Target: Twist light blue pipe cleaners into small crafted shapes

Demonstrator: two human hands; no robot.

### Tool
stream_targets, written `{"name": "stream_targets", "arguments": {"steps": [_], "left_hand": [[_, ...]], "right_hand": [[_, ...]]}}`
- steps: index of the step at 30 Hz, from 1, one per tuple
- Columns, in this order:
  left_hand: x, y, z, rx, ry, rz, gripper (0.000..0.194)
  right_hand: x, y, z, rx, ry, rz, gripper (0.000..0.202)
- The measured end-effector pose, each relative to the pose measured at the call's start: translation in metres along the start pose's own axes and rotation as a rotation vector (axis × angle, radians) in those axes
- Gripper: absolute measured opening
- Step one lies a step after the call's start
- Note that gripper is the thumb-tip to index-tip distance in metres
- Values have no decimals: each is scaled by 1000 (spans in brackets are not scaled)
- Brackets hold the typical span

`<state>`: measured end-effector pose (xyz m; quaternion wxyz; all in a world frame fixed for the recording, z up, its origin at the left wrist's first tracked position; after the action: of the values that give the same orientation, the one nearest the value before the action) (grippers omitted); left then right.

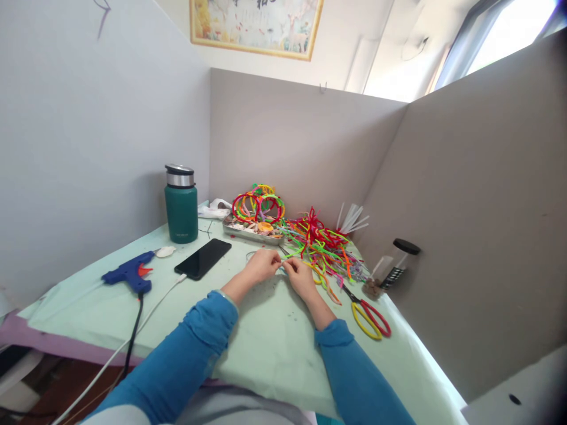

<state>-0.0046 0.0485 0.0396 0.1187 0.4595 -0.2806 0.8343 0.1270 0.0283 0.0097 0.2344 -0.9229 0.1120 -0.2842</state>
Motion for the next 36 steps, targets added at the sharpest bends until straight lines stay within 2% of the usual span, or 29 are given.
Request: {"name": "stream_targets", "arguments": {"steps": [11,23,36], "left_hand": [[1,-3,-3,-1,-29,48,24],[1,-3,-1,-27,-19,48,26],[2,-4,-3,-24,-14,93,27]], "right_hand": [[0,0,3,-14,7,0,28],[-6,1,-3,75,181,-62,18],[-9,2,-5,73,277,-117,17]]}}
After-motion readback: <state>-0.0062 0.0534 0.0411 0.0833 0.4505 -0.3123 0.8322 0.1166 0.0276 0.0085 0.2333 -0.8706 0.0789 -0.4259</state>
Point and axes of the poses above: each hand's wrist, its own y-axis away from the middle knuckle, its own x-axis out of the back of the hand, z = x × y, the point moved 6 cm from there along -y, towards the middle knuckle, and after that the axes turned 2 degrees about -x, right-handed, at the moved point
